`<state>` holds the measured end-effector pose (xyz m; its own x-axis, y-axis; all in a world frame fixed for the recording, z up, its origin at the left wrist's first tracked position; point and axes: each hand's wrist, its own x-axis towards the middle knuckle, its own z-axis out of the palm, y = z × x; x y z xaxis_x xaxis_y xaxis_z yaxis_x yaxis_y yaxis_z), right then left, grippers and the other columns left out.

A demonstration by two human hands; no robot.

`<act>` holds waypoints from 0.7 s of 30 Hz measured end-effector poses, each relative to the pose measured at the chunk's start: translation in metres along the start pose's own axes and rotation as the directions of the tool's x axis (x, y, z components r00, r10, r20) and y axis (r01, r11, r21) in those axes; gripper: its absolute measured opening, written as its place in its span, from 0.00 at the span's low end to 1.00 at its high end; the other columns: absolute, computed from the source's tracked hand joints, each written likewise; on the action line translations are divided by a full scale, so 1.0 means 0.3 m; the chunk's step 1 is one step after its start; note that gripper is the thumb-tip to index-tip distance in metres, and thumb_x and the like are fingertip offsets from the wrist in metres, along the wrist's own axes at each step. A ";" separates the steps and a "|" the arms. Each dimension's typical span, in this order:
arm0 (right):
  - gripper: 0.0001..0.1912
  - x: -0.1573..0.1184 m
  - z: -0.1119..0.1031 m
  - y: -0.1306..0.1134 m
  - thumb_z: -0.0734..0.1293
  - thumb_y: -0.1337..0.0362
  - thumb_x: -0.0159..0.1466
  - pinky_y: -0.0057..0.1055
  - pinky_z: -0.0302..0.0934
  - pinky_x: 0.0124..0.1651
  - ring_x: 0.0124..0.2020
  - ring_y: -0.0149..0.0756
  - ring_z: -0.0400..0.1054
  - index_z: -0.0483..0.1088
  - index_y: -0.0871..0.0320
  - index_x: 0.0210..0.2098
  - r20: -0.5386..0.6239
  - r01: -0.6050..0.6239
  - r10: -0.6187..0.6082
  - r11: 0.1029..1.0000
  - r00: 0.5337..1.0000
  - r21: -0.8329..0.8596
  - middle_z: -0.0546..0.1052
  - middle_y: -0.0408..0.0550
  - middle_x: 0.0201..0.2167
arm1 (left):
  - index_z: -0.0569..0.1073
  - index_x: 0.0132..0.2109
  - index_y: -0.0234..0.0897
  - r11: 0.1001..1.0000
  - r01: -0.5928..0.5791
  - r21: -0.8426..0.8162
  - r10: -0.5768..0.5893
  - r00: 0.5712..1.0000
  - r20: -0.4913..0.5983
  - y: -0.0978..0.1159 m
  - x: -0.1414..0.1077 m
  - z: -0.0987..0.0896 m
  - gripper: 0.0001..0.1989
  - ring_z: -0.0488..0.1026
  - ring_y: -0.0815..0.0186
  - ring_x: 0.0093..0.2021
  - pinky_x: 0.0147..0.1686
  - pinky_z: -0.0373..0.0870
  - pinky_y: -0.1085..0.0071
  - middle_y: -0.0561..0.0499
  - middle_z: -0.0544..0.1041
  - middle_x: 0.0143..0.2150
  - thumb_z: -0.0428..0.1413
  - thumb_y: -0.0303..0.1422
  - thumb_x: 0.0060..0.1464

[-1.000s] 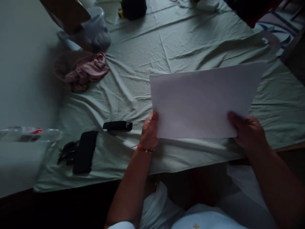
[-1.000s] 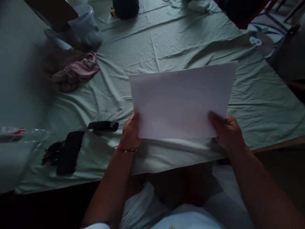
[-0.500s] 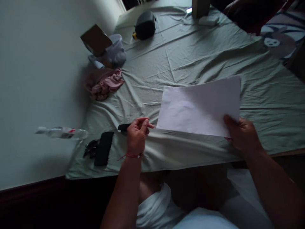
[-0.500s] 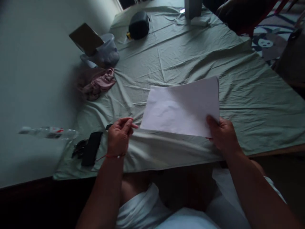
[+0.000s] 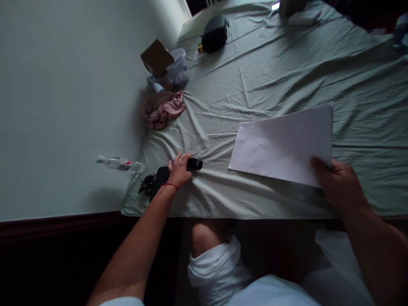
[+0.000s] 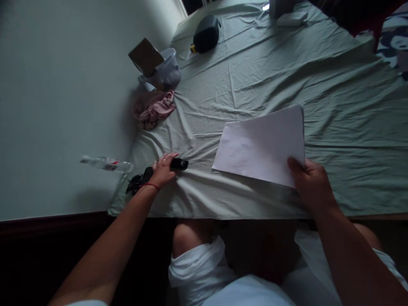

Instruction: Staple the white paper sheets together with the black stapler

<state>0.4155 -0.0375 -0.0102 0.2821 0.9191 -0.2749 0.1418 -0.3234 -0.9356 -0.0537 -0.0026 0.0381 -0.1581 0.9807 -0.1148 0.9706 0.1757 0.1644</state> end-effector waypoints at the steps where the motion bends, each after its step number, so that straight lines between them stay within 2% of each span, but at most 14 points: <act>1: 0.26 0.003 -0.001 0.007 0.73 0.40 0.59 0.23 0.57 0.27 0.26 0.26 0.62 0.78 0.58 0.37 0.004 0.008 -0.008 1.000 1.000 0.014 0.75 0.42 0.27 | 0.76 0.62 0.36 1.000 0.004 -0.023 -0.004 1.000 0.012 -0.004 0.018 -0.001 0.35 0.65 0.42 0.72 0.72 0.57 0.39 0.37 0.74 0.67 0.54 0.21 0.44; 3: 0.27 0.006 -0.004 0.015 0.75 0.39 0.57 0.23 0.60 0.30 0.28 0.27 0.65 0.78 0.57 0.38 0.019 -0.003 0.002 0.997 1.000 0.072 0.77 0.43 0.30 | 0.80 0.53 0.34 0.998 -0.006 -0.060 0.007 1.000 0.027 -0.008 0.044 -0.011 0.26 0.76 0.45 0.61 0.65 0.69 0.47 0.37 0.81 0.56 0.54 0.24 0.45; 5: 0.29 0.005 -0.006 0.013 0.78 0.38 0.52 0.24 0.61 0.30 0.28 0.29 0.66 0.78 0.57 0.37 0.027 -0.045 0.042 0.986 0.999 0.161 0.77 0.44 0.30 | 0.82 0.50 0.34 0.996 -0.030 -0.086 0.034 0.999 0.040 -0.002 0.047 -0.027 0.22 0.79 0.47 0.55 0.61 0.73 0.51 0.38 0.83 0.51 0.55 0.26 0.46; 7: 0.31 -0.001 -0.006 -0.006 0.80 0.38 0.46 0.26 0.62 0.26 0.25 0.30 0.66 0.78 0.57 0.36 0.026 -0.097 0.093 0.963 0.995 0.253 0.76 0.44 0.28 | 0.82 0.50 0.35 0.992 -0.057 -0.113 0.064 0.996 0.055 0.019 0.031 -0.041 0.22 0.79 0.48 0.55 0.60 0.74 0.53 0.40 0.84 0.51 0.57 0.29 0.47; 9: 0.30 -0.012 -0.004 -0.046 0.83 0.41 0.41 0.26 0.56 0.19 0.21 0.29 0.61 0.75 0.56 0.30 -0.004 -0.138 0.148 0.937 0.989 0.322 0.73 0.43 0.23 | 0.83 0.51 0.38 0.987 -0.086 -0.137 0.097 0.992 0.077 0.056 0.007 -0.046 0.23 0.80 0.50 0.54 0.60 0.74 0.56 0.44 0.84 0.51 0.59 0.30 0.47; 11: 0.28 -0.027 0.000 -0.106 0.84 0.47 0.37 0.26 0.54 0.15 0.18 0.28 0.58 0.72 0.55 0.27 -0.033 -0.193 0.224 0.898 0.974 0.394 0.69 0.41 0.20 | 0.83 0.52 0.40 0.977 -0.111 -0.181 0.130 0.987 0.095 0.106 -0.012 -0.037 0.23 0.80 0.51 0.54 0.59 0.75 0.58 0.46 0.85 0.51 0.60 0.30 0.47; 14: 0.20 -0.049 0.008 -0.202 0.80 0.54 0.42 0.24 0.53 0.13 0.17 0.26 0.57 0.67 0.53 0.21 -0.078 -0.289 0.354 0.856 0.932 0.429 0.67 0.40 0.19 | 0.83 0.53 0.39 0.933 -0.133 -0.333 0.179 0.978 0.109 0.188 -0.021 0.003 0.24 0.79 0.52 0.54 0.60 0.74 0.56 0.47 0.85 0.50 0.60 0.28 0.47; 17: 0.14 -0.056 0.012 -0.243 0.77 0.61 0.42 0.23 0.54 0.12 0.16 0.25 0.56 0.68 0.54 0.21 -0.090 -0.339 0.411 0.841 0.907 0.422 0.66 0.39 0.19 | 0.82 0.53 0.37 0.881 -0.125 -0.456 0.161 0.986 0.041 0.247 -0.018 0.068 0.27 0.78 0.53 0.56 0.63 0.72 0.55 0.46 0.84 0.53 0.57 0.23 0.44; 21: 0.15 -0.041 0.003 -0.178 0.77 0.60 0.41 0.24 0.54 0.11 0.16 0.26 0.58 0.70 0.55 0.24 -0.113 -0.245 0.322 0.867 0.940 0.433 0.68 0.41 0.20 | 0.82 0.48 0.39 0.845 -0.092 -0.527 0.017 0.989 -0.146 0.265 -0.019 0.149 0.26 0.78 0.57 0.53 0.64 0.70 0.54 0.47 0.83 0.49 0.51 0.19 0.44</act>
<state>0.4036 -0.0313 0.0429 0.4184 0.7344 -0.5344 -0.3572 -0.4079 -0.8402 0.0325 0.0021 0.0081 -0.1666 0.9855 0.0318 0.7389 0.1034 0.6658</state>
